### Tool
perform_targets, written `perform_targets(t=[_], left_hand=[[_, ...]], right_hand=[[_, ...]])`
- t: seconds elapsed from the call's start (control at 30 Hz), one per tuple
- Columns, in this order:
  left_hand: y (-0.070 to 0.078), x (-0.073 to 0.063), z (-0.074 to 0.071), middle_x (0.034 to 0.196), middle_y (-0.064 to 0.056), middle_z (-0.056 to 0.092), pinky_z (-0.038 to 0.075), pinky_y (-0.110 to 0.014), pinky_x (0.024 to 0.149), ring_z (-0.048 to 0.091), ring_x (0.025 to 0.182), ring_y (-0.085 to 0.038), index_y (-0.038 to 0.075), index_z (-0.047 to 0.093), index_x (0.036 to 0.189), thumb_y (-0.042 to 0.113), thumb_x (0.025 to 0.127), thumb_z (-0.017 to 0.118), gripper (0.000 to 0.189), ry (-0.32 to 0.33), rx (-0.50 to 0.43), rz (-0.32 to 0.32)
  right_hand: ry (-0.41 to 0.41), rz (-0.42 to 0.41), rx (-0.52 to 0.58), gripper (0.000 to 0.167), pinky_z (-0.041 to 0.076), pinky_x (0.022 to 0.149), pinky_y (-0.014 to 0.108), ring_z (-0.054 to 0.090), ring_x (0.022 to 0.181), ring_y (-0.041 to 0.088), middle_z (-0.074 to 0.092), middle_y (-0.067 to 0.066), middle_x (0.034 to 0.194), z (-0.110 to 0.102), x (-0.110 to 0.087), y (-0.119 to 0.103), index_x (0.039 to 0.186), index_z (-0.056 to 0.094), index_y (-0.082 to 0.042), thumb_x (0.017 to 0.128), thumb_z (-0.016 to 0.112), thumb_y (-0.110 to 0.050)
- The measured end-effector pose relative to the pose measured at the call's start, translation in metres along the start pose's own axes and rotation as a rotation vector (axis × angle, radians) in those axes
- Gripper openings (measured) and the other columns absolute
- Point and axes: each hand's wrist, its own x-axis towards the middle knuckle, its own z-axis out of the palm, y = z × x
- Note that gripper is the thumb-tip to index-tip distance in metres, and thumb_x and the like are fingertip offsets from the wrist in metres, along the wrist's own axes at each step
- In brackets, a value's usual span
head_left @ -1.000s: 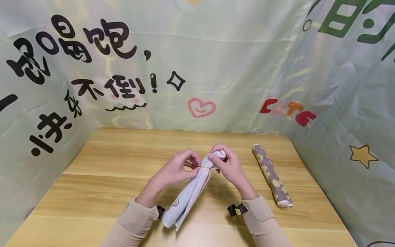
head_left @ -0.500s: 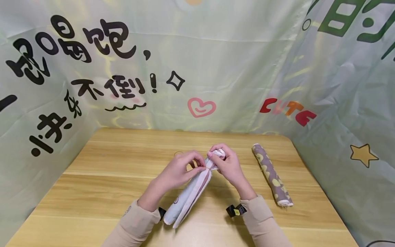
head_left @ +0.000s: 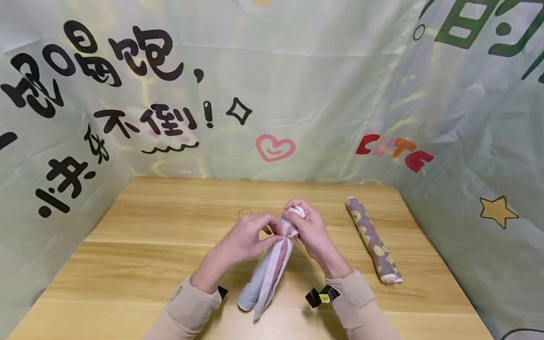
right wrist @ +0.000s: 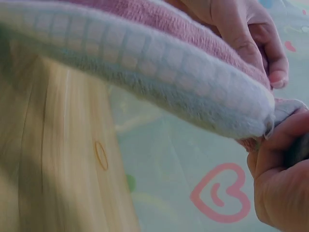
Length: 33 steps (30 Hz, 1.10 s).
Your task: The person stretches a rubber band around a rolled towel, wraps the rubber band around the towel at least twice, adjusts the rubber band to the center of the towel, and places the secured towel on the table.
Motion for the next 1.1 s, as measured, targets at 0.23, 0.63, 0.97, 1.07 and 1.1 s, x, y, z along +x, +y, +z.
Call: perform_targets(t=[0.23,0.63,0.97,1.07,1.1], left_hand=[[0.008,0.002,0.005,0.086,0.003,0.065,0.057,-0.022,0.074,0.065,0.080,-0.012,0.010,0.061,0.095,-0.005,0.076,0.078,0.029,-0.034,0.025,-0.091],[0.007,0.002,0.011,0.085,0.005,0.062,0.059,-0.026,0.077,0.063,0.082,-0.007,0.012,0.060,0.093,-0.005,0.076,0.076,0.029,-0.137,-0.084,-0.199],[-0.003,-0.006,-0.014,0.089,-0.004,0.066,0.062,-0.032,0.081,0.067,0.085,-0.015,0.008,0.061,0.094,-0.009,0.081,0.073,0.024,0.002,-0.287,-0.207],[-0.004,-0.009,-0.018,0.093,-0.008,0.066,0.062,-0.035,0.081,0.068,0.087,-0.019,0.006,0.061,0.094,-0.013,0.080,0.071,0.026,0.056,-0.388,-0.235],[-0.005,-0.009,-0.018,0.094,-0.009,0.065,0.062,-0.036,0.081,0.069,0.087,-0.019,0.005,0.061,0.094,-0.014,0.080,0.070,0.026,0.072,-0.418,-0.241]], right_hand=[[0.038,0.041,0.004,0.010,0.026,0.038,0.020,0.040,0.043,0.005,0.056,0.000,0.071,0.000,0.003,-0.001,0.107,0.057,-0.001,0.101,0.061,-0.006],[0.123,0.087,-0.004,0.010,0.024,0.040,0.018,0.041,0.045,0.003,0.056,-0.003,0.069,-0.018,0.013,0.007,0.106,0.060,-0.004,0.098,0.065,-0.006],[-0.278,-0.277,-0.090,0.046,0.050,0.051,0.025,0.059,0.072,0.015,0.063,0.012,0.124,-0.031,0.006,0.005,0.144,0.049,0.002,0.105,0.064,-0.017],[-0.383,-0.349,-0.084,0.057,0.054,0.057,0.026,0.061,0.085,0.016,0.058,0.012,0.134,-0.038,0.007,0.006,0.147,0.047,-0.001,0.101,0.071,-0.024],[-0.391,-0.360,-0.084,0.058,0.055,0.058,0.026,0.061,0.087,0.016,0.058,0.011,0.132,-0.039,0.007,0.006,0.146,0.048,-0.002,0.100,0.072,-0.026]])
